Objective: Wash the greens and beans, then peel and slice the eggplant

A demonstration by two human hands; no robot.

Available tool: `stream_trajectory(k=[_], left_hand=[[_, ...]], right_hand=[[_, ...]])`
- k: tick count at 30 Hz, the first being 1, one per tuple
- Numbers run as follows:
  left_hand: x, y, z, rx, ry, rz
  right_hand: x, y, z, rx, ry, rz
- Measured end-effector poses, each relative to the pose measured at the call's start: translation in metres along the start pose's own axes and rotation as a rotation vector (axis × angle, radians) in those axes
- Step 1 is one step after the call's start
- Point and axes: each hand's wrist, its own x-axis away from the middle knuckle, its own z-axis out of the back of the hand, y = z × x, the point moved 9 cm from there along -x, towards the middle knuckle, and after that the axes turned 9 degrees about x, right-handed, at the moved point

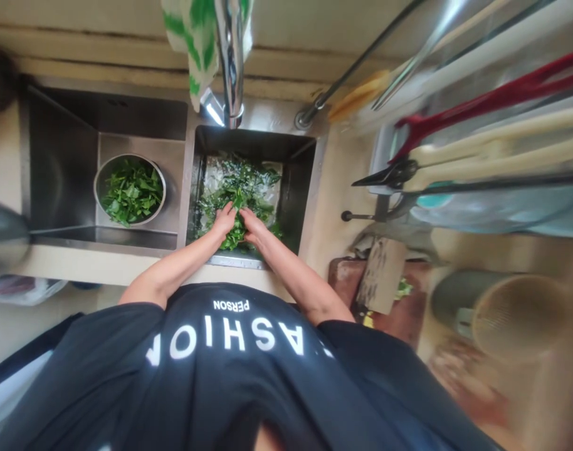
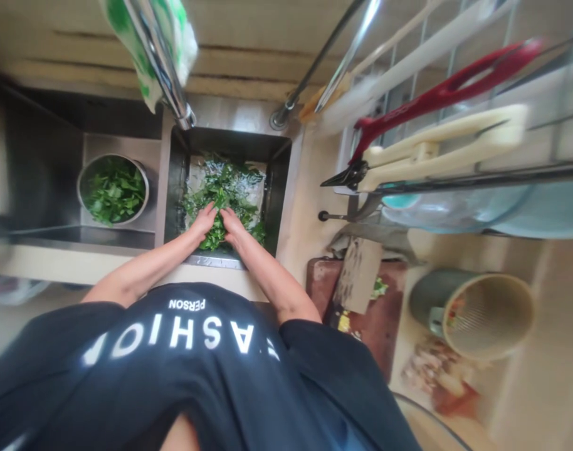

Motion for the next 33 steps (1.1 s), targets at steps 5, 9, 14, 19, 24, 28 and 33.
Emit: stream_trajectory(k=[5,9,14,19,24,28,33], left_hand=[[0.019,0.026,0.003,0.033,-0.013,-0.096],[0.042,0.074,0.017,0.082,-0.003,-0.376],[0.069,0.129,0.029,0.112,0.015,-0.716],[0.045,0.105,0.013,0.080,0.006,-0.458],[0.052,0.103,0.009,0.084,-0.035,-0.475],[0.060,0.120,0.012,0.105,0.001,-0.543],[0.053,0.100,-0.006,0.079,-0.015,-0.308]], right_hand=[[0.021,-0.018,0.010,-0.017,0.059,0.131],[0.058,-0.056,0.016,-0.009,0.039,0.356],[0.108,-0.110,0.021,0.050,0.088,0.703],[0.086,-0.087,0.020,-0.029,0.116,0.406],[0.085,-0.080,0.023,-0.019,0.084,0.398],[0.093,-0.097,0.028,0.078,0.100,0.569],[0.076,-0.070,0.036,0.137,0.110,0.364]])
